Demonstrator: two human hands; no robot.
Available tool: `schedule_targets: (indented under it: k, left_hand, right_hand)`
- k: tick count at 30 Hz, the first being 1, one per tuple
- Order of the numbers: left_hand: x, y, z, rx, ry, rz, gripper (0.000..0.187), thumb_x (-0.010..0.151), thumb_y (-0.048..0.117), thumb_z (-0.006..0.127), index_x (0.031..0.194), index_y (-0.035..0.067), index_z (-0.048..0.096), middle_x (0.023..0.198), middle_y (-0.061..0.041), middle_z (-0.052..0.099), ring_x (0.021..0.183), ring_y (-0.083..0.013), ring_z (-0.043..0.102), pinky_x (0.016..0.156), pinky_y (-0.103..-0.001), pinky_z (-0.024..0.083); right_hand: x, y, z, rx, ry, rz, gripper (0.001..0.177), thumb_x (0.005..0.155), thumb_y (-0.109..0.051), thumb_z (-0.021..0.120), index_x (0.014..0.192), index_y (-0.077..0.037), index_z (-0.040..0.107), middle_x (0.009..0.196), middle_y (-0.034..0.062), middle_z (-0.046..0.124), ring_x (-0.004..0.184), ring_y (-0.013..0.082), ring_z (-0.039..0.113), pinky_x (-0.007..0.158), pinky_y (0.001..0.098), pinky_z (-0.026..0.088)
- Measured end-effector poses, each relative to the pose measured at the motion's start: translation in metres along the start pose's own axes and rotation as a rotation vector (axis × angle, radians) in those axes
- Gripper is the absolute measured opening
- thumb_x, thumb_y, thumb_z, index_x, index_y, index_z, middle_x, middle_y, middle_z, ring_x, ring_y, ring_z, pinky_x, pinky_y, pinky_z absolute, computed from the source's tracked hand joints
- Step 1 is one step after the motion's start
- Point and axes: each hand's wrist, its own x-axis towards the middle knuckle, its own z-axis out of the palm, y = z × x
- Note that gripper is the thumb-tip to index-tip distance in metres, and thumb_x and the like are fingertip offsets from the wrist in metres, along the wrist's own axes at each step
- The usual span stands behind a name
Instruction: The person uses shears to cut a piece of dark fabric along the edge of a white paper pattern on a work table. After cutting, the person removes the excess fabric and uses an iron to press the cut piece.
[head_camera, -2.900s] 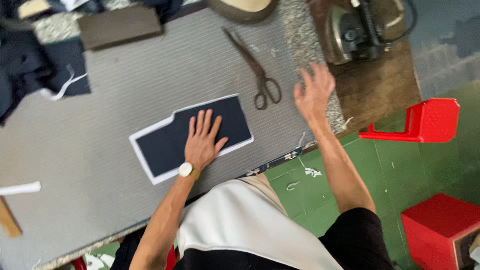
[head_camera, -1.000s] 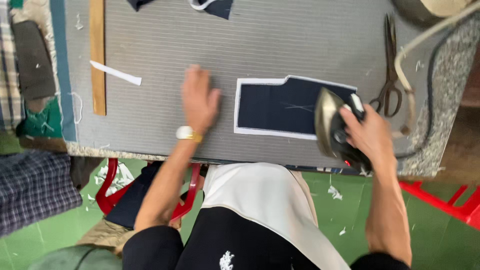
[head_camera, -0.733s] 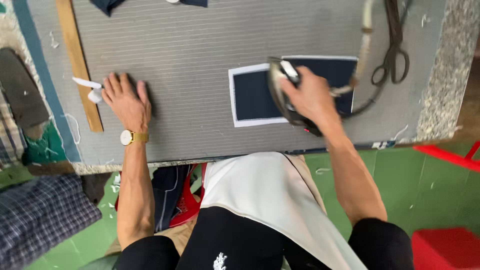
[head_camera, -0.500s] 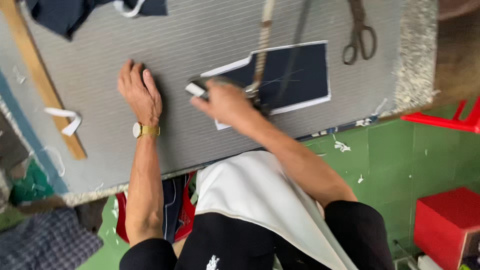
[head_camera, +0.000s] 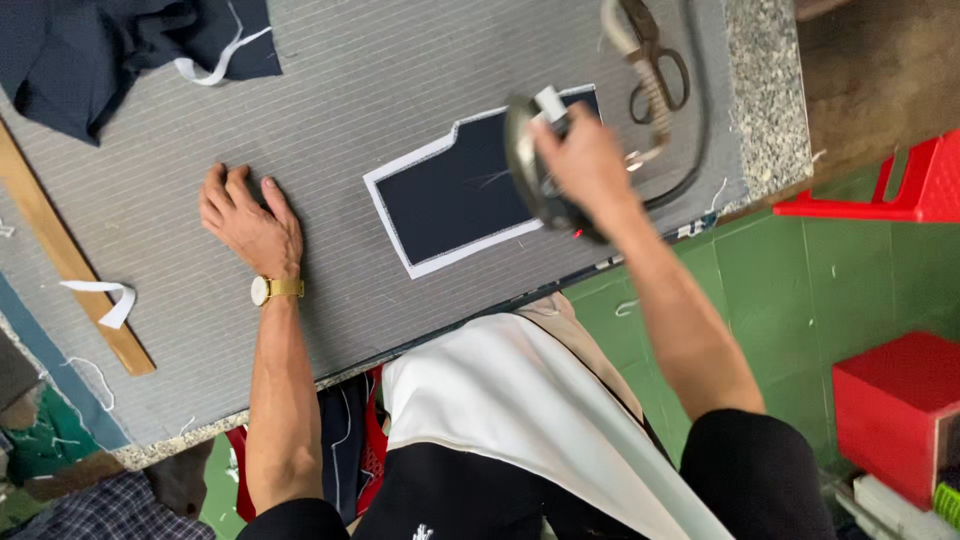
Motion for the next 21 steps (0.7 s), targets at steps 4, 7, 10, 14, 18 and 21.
schedule_targets:
  k: [4,7,10,14,18,21]
  left_hand:
    - [0.007,0.022,-0.01,-0.033,0.121,0.026,0.025,0.106,0.024,0.058,0.117,0.002,0.065,0.133,-0.018,0.056,0.12,-0.039,0.051,0.1,-0.054,0.038]
    - [0.007,0.017,-0.008,-0.03,0.123,0.009,0.024,0.102,0.021,0.06,0.116,0.001,0.065,0.132,-0.02,0.056,0.119,-0.0396,0.051,0.1,-0.055,0.037]
    - [0.007,0.011,-0.004,-0.004,0.108,-0.007,0.026,0.099,0.022,0.064,0.117,0.003,0.065,0.134,-0.02,0.056,0.118,-0.0416,0.051,0.099,-0.055,0.038]
    - [0.006,0.011,-0.003,0.021,0.079,-0.026,0.026,0.097,0.022,0.065,0.116,0.004,0.063,0.133,-0.021,0.055,0.119,-0.0423,0.05,0.1,-0.056,0.038]
    - [0.002,-0.003,0.009,0.02,0.052,-0.026,0.026,0.101,0.025,0.066,0.121,0.009,0.059,0.133,-0.017,0.052,0.126,-0.0403,0.046,0.103,-0.053,0.033]
    - [0.002,-0.005,0.002,-0.075,0.073,-0.041,0.02,0.106,0.025,0.058,0.12,0.011,0.061,0.133,-0.014,0.053,0.126,-0.038,0.047,0.104,-0.05,0.032]
  right_hand:
    - [0.02,0.034,-0.047,0.165,0.029,0.088,0.041,0.102,-0.051,0.066,0.092,-0.011,0.062,0.086,0.0063,0.069,0.075,0.0201,0.064,0.061,0.0397,0.048]
    - [0.015,0.027,-0.062,0.1,0.049,0.222,0.052,0.096,-0.067,0.062,0.09,-0.015,0.065,0.082,0.0077,0.07,0.077,0.0244,0.069,0.065,0.0429,0.049]
    - [0.002,-0.011,-0.066,0.163,-0.064,0.293,0.051,0.101,-0.062,0.064,0.085,-0.015,0.054,0.068,0.0019,0.056,0.043,0.02,0.054,0.04,0.0373,0.043]
    - [0.0,-0.025,-0.016,0.127,-0.125,0.07,0.046,0.101,-0.056,0.061,0.091,-0.011,0.063,0.083,0.0075,0.07,0.073,0.023,0.065,0.061,0.0395,0.048]
    - [-0.024,-0.102,0.017,0.055,-0.17,-0.092,0.044,0.095,-0.042,0.066,0.097,0.001,0.07,0.084,0.0263,0.073,0.087,0.0481,0.072,0.07,0.0586,0.055]
    - [-0.06,-0.175,0.014,0.086,-0.335,-0.139,0.052,0.091,-0.048,0.062,0.105,0.001,0.071,0.091,0.0257,0.075,0.092,0.0479,0.072,0.076,0.06,0.057]
